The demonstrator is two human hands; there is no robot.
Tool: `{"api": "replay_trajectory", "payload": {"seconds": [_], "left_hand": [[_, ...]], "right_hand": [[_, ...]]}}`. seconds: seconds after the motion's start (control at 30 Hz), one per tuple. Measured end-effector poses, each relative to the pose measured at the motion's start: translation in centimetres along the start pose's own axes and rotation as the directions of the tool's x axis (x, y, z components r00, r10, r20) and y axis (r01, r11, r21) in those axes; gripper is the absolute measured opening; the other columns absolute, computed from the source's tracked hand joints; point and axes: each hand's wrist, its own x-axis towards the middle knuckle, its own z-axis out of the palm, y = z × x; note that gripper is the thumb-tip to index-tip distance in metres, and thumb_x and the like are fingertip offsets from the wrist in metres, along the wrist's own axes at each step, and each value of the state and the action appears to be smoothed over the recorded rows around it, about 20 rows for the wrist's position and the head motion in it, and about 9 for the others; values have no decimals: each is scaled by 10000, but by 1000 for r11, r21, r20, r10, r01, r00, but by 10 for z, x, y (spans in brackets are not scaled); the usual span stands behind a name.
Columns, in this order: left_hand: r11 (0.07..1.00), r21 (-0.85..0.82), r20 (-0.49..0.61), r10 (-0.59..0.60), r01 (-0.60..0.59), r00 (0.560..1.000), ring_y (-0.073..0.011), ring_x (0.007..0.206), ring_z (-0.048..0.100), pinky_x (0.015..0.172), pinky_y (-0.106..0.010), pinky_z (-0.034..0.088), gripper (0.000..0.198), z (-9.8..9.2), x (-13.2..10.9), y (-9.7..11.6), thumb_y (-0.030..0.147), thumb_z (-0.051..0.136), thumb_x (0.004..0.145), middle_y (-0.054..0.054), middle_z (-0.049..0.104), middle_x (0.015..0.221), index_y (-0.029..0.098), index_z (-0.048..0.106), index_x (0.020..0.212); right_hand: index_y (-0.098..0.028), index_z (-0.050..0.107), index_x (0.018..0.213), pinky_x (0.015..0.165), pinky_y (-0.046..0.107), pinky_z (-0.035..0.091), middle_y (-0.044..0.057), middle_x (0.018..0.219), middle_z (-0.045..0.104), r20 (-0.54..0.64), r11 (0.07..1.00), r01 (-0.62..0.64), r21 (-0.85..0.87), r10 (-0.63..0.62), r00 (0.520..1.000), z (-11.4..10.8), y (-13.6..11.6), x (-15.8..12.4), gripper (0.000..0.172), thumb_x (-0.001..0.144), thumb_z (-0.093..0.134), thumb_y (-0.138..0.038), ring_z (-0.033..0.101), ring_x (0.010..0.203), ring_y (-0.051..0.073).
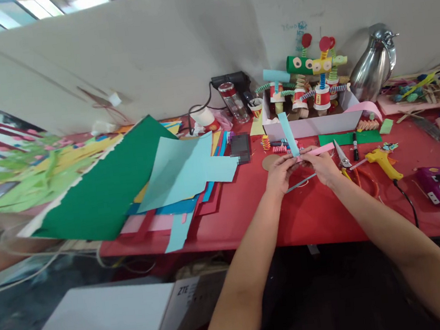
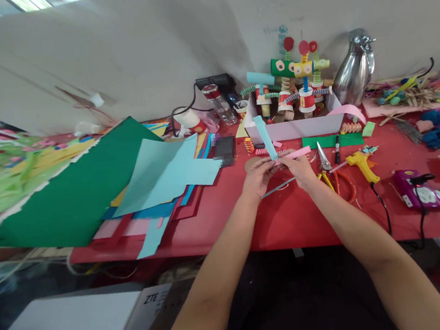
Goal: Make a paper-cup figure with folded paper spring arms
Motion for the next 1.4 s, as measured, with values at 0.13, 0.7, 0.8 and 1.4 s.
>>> {"api": "replay_trajectory", "payload": {"seconds": [0.13,0.7,0.8,1.4], "left_hand": [[1000,-4,14,-16,16,1000,-132,675,660,836,-320,517,201,1,0,1,145,833,514,-16,713,680,139,713,675],[996,66,17,53,-54,998,-133,646,639,741,-301,524,100,-1,0,1,184,770,547,0,694,645,170,726,636],[993,97,43,60,-64,997,-159,671,658,742,-316,520,107,-1,-1,1,201,765,559,-12,707,670,179,736,660],[990,121,104,62,-74,993,-102,642,567,683,-260,453,188,2,-5,3,172,799,514,31,633,642,178,676,657]], "right_hand": [[-223,609,619,596,285,490,-61,537,600,-2,1000,-3,25,3,1000,0,0,0,234,505,789,-320,528,500,100],[-213,637,613,537,242,423,-63,531,558,12,998,-40,46,39,999,0,-1,-1,76,547,645,-250,512,517,93],[-220,635,600,557,256,434,-61,531,562,14,998,-37,51,37,999,1,-2,0,78,533,648,-257,507,526,102],[-217,630,623,591,276,409,-59,546,580,3,1000,3,-10,-3,1000,-1,-1,1,140,526,707,-281,509,564,114]]}}
